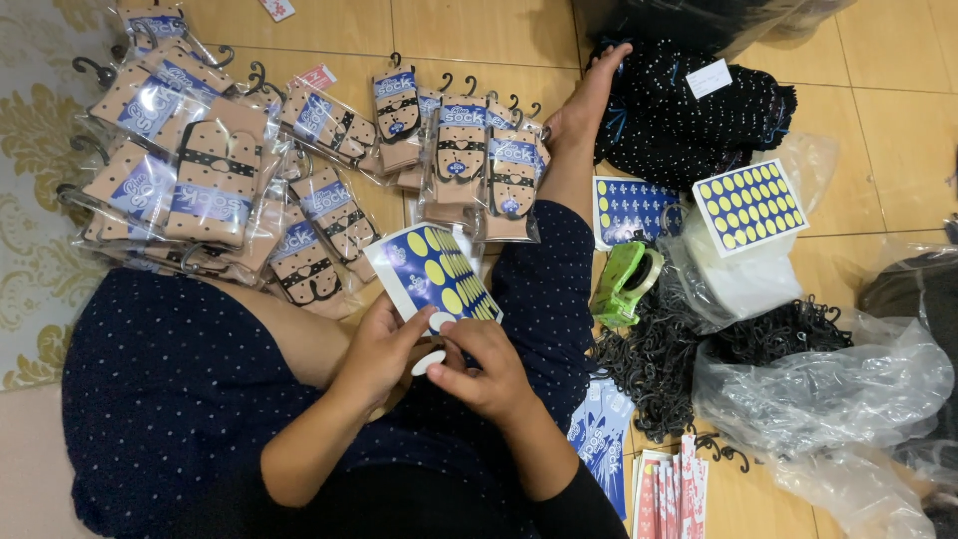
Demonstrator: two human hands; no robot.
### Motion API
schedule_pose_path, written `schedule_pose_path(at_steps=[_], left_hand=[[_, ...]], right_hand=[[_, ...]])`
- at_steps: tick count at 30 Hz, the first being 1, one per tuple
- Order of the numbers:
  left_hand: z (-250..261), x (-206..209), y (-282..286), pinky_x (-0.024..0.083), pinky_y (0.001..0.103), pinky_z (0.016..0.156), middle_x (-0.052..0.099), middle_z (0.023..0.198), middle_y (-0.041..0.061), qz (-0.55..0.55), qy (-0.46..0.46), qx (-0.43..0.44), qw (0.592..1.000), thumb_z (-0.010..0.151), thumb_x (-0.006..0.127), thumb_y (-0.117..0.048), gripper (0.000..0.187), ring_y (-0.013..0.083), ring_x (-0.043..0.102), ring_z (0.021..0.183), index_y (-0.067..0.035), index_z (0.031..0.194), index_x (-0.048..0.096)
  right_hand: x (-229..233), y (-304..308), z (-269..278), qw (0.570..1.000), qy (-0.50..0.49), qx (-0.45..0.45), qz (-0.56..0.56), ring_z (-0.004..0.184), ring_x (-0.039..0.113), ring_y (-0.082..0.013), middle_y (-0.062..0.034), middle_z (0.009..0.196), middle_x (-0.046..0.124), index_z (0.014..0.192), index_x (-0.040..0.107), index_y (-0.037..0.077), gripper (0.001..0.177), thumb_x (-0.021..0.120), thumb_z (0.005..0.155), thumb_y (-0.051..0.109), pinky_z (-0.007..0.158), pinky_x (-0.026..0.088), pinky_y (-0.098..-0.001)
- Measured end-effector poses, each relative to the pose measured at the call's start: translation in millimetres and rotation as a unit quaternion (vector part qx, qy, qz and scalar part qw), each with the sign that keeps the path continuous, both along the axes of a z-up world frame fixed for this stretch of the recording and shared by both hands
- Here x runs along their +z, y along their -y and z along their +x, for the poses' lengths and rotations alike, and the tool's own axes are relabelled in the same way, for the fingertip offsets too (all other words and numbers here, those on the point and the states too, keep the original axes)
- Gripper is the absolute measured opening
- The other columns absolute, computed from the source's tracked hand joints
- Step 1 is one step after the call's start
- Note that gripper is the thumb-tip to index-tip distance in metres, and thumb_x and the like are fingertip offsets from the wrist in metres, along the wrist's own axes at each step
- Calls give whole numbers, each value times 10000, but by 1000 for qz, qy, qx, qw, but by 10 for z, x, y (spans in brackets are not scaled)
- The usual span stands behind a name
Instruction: Peeling stickers from a sheet and applying them to individual sock packages while sitting on the floor.
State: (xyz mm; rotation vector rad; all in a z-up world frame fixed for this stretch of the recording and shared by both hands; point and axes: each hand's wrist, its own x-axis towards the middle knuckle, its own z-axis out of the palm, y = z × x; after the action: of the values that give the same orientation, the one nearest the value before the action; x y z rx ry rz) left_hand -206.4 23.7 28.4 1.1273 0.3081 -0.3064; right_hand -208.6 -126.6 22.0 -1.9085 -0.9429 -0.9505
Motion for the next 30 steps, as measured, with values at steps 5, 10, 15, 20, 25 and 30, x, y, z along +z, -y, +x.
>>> schedule_pose_path(at_steps=[5, 10, 15, 20, 25, 30], left_hand=[[91, 44, -34, 592, 350, 778, 679, 1062, 159, -46, -67, 47, 996, 962, 608, -73, 315, 219, 686, 899, 13, 1254, 530], [21, 36, 101, 603, 462, 826, 669, 1030, 201, -52, -67, 72, 994, 965, 643, -122, 353, 296, 706, 907, 48, 1247, 514], [-41, 325, 233, 579, 368, 874, 635, 1029, 67, -95, -77, 120, 985, 945, 684, -139, 304, 161, 631, 897, -22, 1203, 572], [-35, 127, 124, 586, 362, 822, 668, 936, 101, -115, -102, 122, 981, 959, 693, -200, 276, 199, 663, 818, 1, 1119, 590], [-14, -82, 79, 612, 361, 742, 692, 966, 122, -91, -89, 119, 985, 970, 671, -202, 331, 216, 690, 778, 12, 1209, 588], [19, 41, 79, 608, 423, 786, 695, 1032, 168, -116, -116, 126, 978, 1001, 611, -194, 331, 250, 682, 833, 14, 1256, 570]], right_hand=[[154, 28, -170, 998, -31, 51, 6, 835, 696, -307, -182, 1176, 676, 1171, 661, 249, 449, 717, 884, -92, 680, 568, -387], [28, -137, -75, 983, -70, -47, 163, 1031, 680, -515, -370, 1334, 469, 1379, 461, 210, 730, 752, 801, -129, 666, 675, -474], [13, -331, 41, 966, -150, -82, 192, 1229, 594, -475, -338, 1523, 248, 1492, 320, 216, 784, 713, 891, -98, 844, 648, -415], [-166, -240, 35, 984, -99, -56, 140, 1195, 606, -541, -377, 1499, 256, 1391, 452, 224, 684, 704, 871, -141, 802, 663, -459], [-395, -81, -157, 900, -385, 61, 194, 1244, 619, -261, -186, 1536, 498, 1563, 356, 155, 810, 746, 862, 43, 1051, 582, -355], [-268, -153, 9, 980, -102, 74, 156, 1120, 653, -565, -413, 1466, 328, 1248, 664, 244, 497, 706, 882, -90, 770, 672, -452]])
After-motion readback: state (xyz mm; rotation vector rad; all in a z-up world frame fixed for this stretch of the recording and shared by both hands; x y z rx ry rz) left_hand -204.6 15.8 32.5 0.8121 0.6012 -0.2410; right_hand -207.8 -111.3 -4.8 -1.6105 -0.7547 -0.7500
